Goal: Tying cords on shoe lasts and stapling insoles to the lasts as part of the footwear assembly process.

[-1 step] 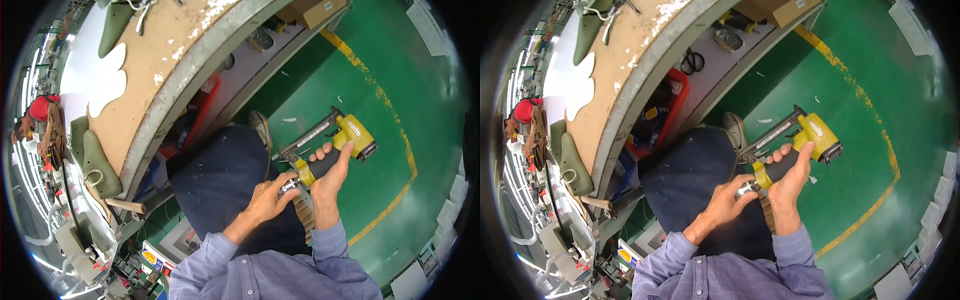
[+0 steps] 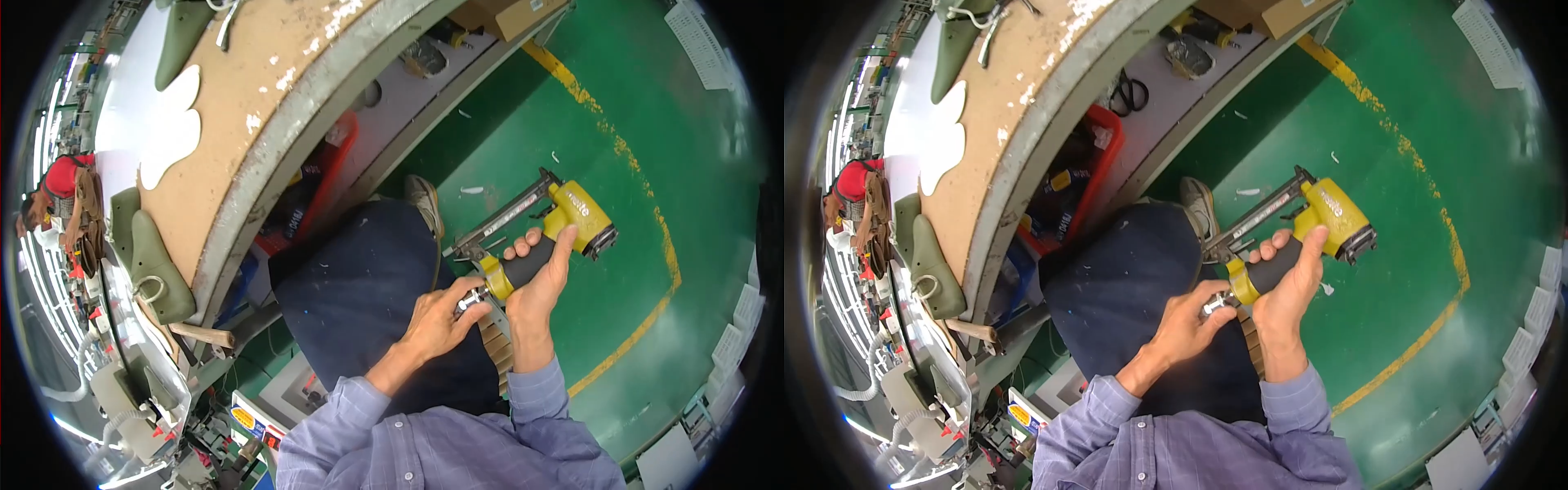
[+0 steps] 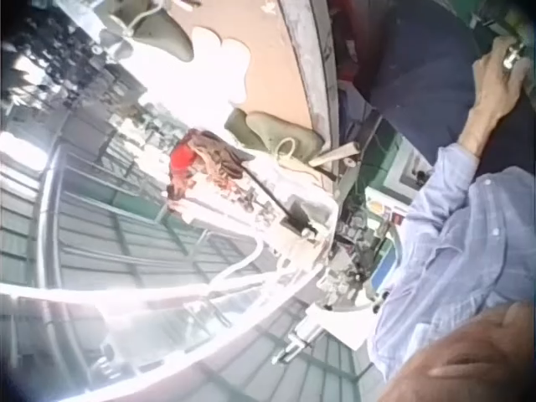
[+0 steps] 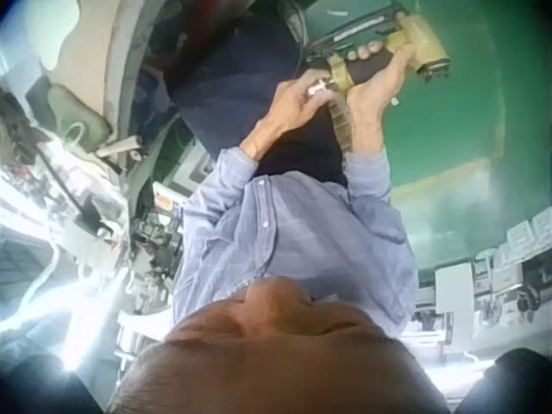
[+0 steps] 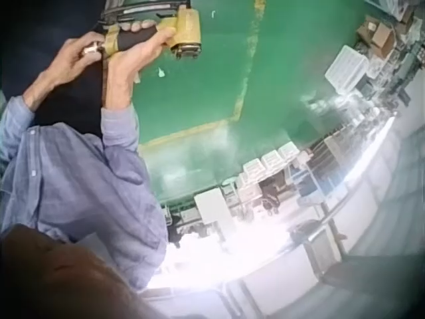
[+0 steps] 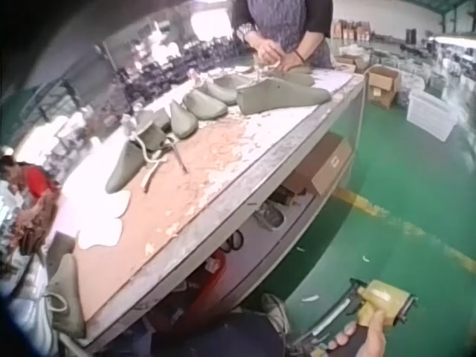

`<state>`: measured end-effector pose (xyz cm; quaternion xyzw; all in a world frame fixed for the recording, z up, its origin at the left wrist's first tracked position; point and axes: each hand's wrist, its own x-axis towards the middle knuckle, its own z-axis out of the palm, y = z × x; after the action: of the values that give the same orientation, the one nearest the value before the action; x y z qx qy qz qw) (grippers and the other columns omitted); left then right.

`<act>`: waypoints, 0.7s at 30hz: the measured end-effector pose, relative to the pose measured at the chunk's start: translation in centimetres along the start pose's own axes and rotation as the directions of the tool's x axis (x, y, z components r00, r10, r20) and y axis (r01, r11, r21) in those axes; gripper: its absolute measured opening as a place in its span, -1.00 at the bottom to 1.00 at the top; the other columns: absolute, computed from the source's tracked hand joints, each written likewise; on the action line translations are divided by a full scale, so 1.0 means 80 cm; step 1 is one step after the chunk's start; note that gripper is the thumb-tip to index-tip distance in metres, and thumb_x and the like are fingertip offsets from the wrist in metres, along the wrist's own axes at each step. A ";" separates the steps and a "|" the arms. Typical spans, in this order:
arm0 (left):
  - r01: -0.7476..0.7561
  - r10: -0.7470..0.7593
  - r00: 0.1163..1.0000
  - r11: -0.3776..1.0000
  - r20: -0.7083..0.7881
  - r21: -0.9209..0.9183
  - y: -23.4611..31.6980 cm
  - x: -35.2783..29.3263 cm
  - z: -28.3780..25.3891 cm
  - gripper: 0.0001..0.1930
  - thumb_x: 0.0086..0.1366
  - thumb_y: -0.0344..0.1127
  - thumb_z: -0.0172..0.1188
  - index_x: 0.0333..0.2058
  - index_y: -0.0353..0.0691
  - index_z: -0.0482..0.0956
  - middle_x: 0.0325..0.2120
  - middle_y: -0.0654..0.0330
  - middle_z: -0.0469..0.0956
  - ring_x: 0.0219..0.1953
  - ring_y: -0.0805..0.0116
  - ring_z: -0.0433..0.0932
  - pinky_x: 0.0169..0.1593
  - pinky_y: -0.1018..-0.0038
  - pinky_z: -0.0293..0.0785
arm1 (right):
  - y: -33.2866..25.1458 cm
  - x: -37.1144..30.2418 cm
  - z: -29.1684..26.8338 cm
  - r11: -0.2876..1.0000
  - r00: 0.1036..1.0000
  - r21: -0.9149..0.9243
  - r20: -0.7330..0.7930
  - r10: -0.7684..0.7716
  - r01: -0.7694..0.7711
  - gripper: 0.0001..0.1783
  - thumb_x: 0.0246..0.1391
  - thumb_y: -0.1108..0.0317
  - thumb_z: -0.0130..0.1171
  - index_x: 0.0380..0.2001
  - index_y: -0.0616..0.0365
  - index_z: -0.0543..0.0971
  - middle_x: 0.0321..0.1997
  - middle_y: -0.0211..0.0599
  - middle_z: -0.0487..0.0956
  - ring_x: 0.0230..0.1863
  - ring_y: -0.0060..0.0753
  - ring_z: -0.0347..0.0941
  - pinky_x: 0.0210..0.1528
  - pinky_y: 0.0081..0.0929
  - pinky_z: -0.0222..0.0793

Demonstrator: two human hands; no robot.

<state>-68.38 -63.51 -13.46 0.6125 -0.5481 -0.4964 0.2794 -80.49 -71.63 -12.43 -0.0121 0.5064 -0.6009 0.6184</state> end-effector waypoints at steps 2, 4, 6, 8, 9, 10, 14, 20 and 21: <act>0.036 -0.036 0.999 0.999 -0.007 -0.034 -0.004 0.001 0.006 -0.77 0.27 -0.28 0.19 -0.17 -0.24 0.44 -0.59 0.04 0.52 -0.55 0.09 0.55 -0.45 0.33 0.42 | 0.003 0.004 0.003 0.999 0.999 -0.032 0.042 -0.007 0.008 -0.55 0.25 -0.11 -0.05 -0.28 0.10 0.34 -0.46 -0.44 0.36 -0.46 -0.59 0.29 -0.43 -0.58 0.32; 0.089 -0.087 0.996 0.994 0.025 -0.064 -0.007 0.006 0.008 -0.79 0.27 -0.27 0.18 -0.20 -0.25 0.45 -0.62 0.10 0.50 -0.60 0.21 0.52 -0.47 0.40 0.41 | 0.004 0.007 0.005 0.998 1.000 -0.067 0.015 -0.019 0.020 -0.57 0.25 -0.10 -0.03 -0.28 0.09 0.33 -0.46 -0.45 0.36 -0.46 -0.59 0.29 -0.42 -0.58 0.33; 0.128 -0.123 0.991 0.987 0.052 -0.097 -0.010 0.007 0.013 -0.79 0.28 -0.27 0.17 -0.22 -0.26 0.45 -0.64 0.11 0.49 -0.61 0.25 0.50 -0.47 0.40 0.41 | 0.008 0.012 0.001 0.993 0.998 -0.106 0.000 -0.056 0.055 -0.60 0.23 -0.05 0.04 -0.26 0.09 0.34 -0.45 -0.45 0.36 -0.46 -0.60 0.30 -0.43 -0.57 0.35; 0.157 -0.148 0.986 0.979 0.075 -0.127 -0.013 0.007 0.020 -0.80 0.29 -0.27 0.16 -0.23 -0.27 0.45 -0.65 0.13 0.48 -0.62 0.29 0.48 -0.47 0.41 0.40 | 0.011 0.015 -0.005 0.987 0.999 -0.152 -0.023 -0.050 0.046 -0.60 0.22 -0.03 0.06 -0.24 0.10 0.35 -0.45 -0.44 0.37 -0.46 -0.61 0.30 -0.45 -0.58 0.35; 0.198 -0.189 0.979 0.967 0.071 -0.160 -0.015 0.004 0.023 -0.80 0.30 -0.27 0.15 -0.24 -0.28 0.45 -0.66 0.16 0.47 -0.63 0.35 0.47 -0.48 0.42 0.39 | 0.014 0.016 -0.006 0.981 0.998 -0.188 -0.040 -0.046 0.038 -0.61 0.22 -0.02 0.07 -0.22 0.10 0.35 -0.45 -0.44 0.37 -0.46 -0.61 0.31 -0.46 -0.59 0.36; 0.238 -0.229 0.971 0.952 0.068 -0.193 -0.017 0.003 0.026 -0.80 0.31 -0.26 0.14 -0.25 -0.29 0.45 -0.66 0.18 0.47 -0.63 0.40 0.45 -0.49 0.44 0.38 | 0.018 0.019 -0.006 0.978 0.998 -0.207 -0.053 -0.041 0.029 -0.61 0.21 0.02 0.10 -0.17 0.11 0.36 -0.45 -0.45 0.37 -0.47 -0.62 0.32 -0.49 -0.61 0.37; 0.258 -0.260 0.965 0.925 0.030 -0.279 -0.016 0.001 0.031 -0.79 0.32 -0.26 0.12 -0.27 -0.31 0.45 -0.67 0.23 0.44 -0.63 0.51 0.39 -0.50 0.48 0.35 | 0.024 0.025 -0.002 0.964 1.000 -0.265 -0.014 -0.013 0.009 -0.62 0.20 0.05 0.13 -0.14 0.12 0.37 -0.45 -0.45 0.37 -0.48 -0.62 0.33 -0.50 -0.62 0.37; 0.321 -0.350 0.937 0.866 -0.005 -0.382 -0.023 -0.010 0.036 -0.75 0.36 -0.19 0.06 -0.31 -0.31 0.47 -0.67 0.33 0.39 -0.62 0.60 0.30 -0.51 0.55 0.30 | 0.031 0.032 0.015 0.919 0.998 -0.391 0.014 0.062 -0.051 -0.65 0.22 0.08 0.11 -0.15 0.13 0.38 -0.45 -0.45 0.38 -0.48 -0.63 0.34 -0.51 -0.62 0.37; 0.248 -0.298 0.953 0.869 -0.051 -0.428 -0.032 -0.030 0.041 -0.75 0.36 -0.18 0.06 -0.31 -0.29 0.46 -0.70 0.33 0.35 -0.64 0.59 0.28 -0.52 0.57 0.28 | 0.026 0.039 0.023 0.918 0.998 -0.393 0.021 0.064 -0.051 -0.65 0.22 0.08 0.11 -0.15 0.13 0.38 -0.45 -0.45 0.38 -0.48 -0.63 0.34 -0.51 -0.62 0.37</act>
<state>-70.15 -59.97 -16.17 0.6374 -0.3202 -0.6003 0.3616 -78.52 -74.46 -14.72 -0.1309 0.6061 -0.4687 0.6292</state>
